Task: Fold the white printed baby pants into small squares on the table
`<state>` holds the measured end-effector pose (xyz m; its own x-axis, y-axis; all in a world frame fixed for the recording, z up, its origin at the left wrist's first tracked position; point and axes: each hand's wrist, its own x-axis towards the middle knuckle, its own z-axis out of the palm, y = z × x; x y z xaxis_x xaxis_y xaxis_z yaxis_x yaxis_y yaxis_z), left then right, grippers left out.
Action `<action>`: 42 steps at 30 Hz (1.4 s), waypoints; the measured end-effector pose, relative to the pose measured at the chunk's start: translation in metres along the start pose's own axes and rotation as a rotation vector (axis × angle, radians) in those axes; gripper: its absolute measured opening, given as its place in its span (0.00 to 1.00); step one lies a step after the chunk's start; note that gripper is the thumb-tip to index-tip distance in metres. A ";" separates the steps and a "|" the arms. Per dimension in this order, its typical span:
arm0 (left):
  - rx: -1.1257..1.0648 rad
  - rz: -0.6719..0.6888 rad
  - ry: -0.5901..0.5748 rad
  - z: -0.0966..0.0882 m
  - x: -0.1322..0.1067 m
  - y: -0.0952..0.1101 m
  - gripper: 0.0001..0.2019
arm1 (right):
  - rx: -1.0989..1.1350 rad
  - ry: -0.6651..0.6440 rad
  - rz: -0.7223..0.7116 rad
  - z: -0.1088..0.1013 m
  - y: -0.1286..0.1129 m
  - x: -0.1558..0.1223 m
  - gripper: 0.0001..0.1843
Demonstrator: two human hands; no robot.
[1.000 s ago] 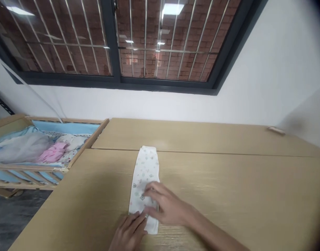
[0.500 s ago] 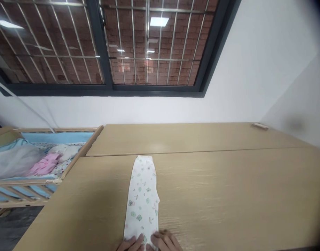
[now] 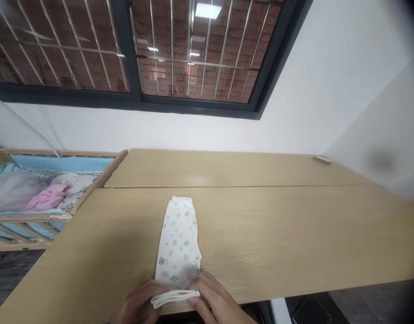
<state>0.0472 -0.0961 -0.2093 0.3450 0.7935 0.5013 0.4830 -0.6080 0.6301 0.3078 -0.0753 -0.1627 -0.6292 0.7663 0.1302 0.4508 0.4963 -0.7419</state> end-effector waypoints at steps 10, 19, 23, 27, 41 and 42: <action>-0.216 -0.415 0.231 -0.019 0.116 -0.037 0.18 | 0.074 0.310 0.014 -0.050 0.043 0.111 0.12; -0.038 -0.493 0.207 0.024 0.190 -0.129 0.15 | 0.031 0.462 0.274 -0.034 0.143 0.215 0.05; 0.106 -0.489 0.163 0.030 0.194 -0.136 0.15 | -0.027 0.456 0.275 -0.028 0.158 0.221 0.05; 0.291 -0.386 0.173 0.033 0.167 -0.107 0.22 | -0.094 0.448 0.200 -0.040 0.151 0.211 0.15; 0.913 -0.182 -0.182 0.097 0.062 -0.029 0.27 | -0.244 -0.499 -0.415 0.009 0.082 0.177 0.30; 0.919 -0.181 -0.165 0.096 0.063 -0.030 0.26 | -0.274 -0.496 -0.383 0.011 0.090 0.181 0.30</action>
<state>0.1321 -0.0257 -0.2534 0.2781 0.9099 0.3079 0.9600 -0.2737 -0.0583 0.2270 0.1037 -0.2131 -0.9623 0.2714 -0.0149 0.2420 0.8305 -0.5017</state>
